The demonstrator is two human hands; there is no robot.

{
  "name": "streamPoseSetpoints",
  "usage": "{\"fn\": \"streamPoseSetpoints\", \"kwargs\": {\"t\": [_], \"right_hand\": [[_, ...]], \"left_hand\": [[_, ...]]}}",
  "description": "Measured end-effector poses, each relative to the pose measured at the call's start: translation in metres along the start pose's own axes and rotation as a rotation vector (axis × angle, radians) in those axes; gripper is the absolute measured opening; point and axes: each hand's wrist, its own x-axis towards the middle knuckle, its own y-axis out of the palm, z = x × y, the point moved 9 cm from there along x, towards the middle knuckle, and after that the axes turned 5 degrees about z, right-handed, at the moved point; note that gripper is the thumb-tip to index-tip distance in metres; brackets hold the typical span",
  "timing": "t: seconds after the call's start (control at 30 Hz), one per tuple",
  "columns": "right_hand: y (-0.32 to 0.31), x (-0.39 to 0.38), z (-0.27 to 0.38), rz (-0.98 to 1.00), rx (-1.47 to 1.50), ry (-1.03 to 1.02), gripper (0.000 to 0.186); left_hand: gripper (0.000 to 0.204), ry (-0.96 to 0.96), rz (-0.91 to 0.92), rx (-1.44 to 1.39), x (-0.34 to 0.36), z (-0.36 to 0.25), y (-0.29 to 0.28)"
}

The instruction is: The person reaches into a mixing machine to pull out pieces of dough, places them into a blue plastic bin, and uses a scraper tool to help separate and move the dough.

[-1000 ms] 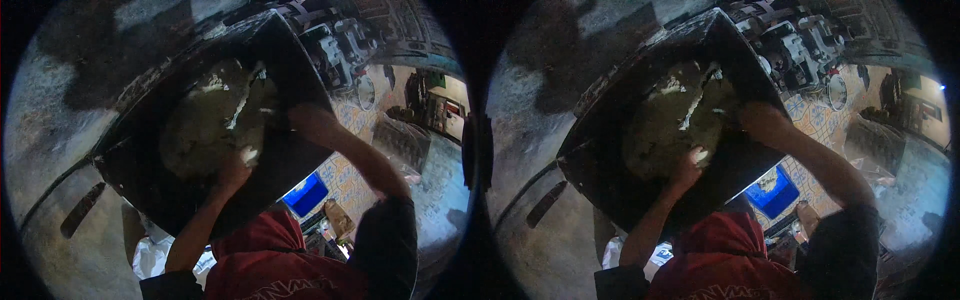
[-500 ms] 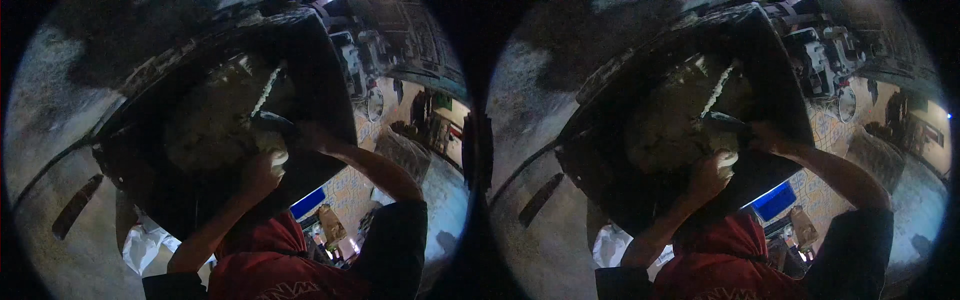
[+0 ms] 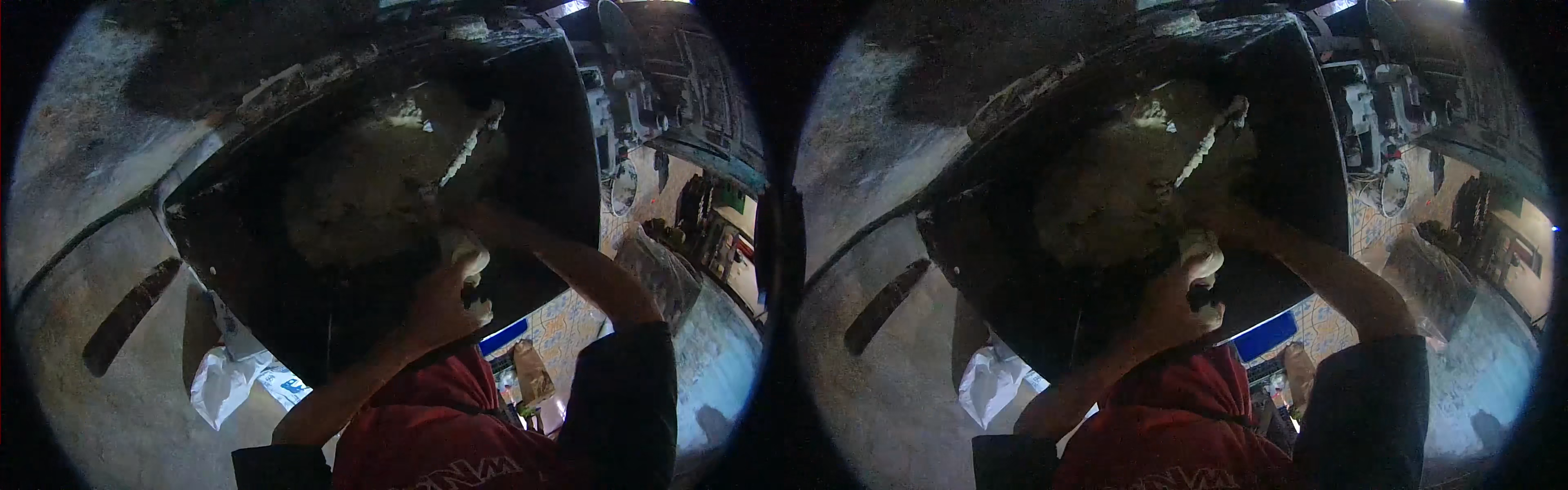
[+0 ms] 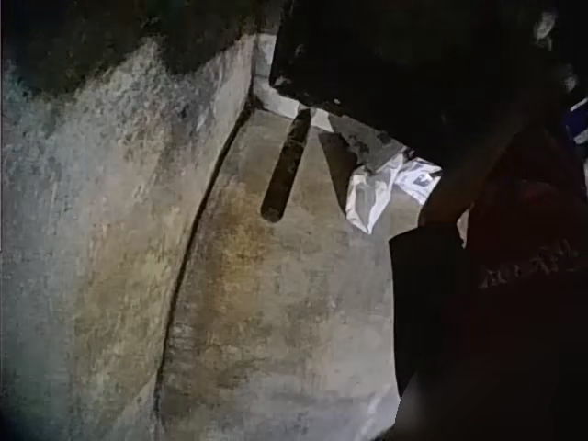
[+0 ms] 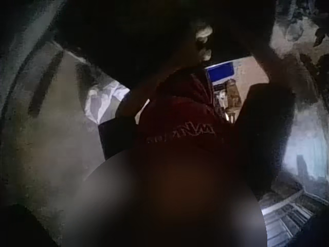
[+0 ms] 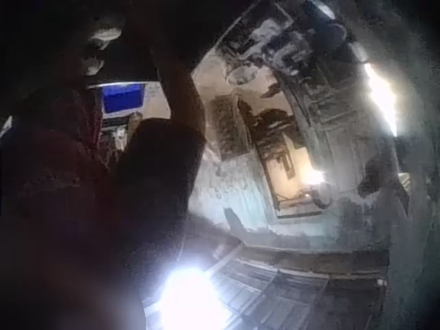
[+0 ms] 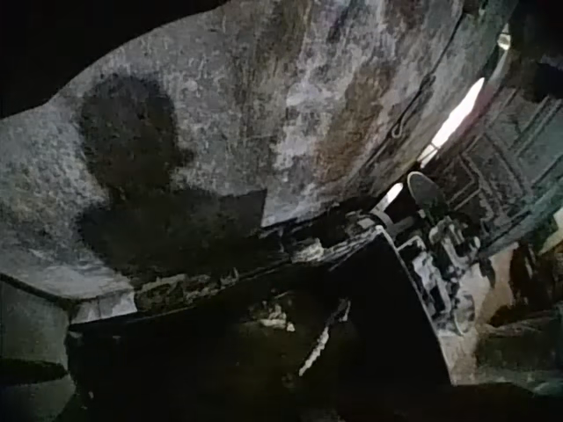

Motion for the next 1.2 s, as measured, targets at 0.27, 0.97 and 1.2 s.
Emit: {"fn": "streamPoseSetpoints", "kwargs": {"t": [0.27, 0.97, 1.2], "right_hand": [[-0.01, -0.03, 0.001, 0.271, 0.194, 0.36, 0.043], [-0.148, -0.149, 0.033, -0.125, 0.232, 0.898, 0.033], [-0.062, -0.051, -0.015, 0.01, -0.261, 0.628, 0.023]], "left_hand": [[0.101, -0.032, -0.023, 0.086, 0.014, 0.09, 0.006], [0.055, 0.021, -0.17, 0.268, 0.109, 0.112, -0.008], [0.051, 0.079, -0.146, 0.138, 0.085, 0.098, -0.009]]}}
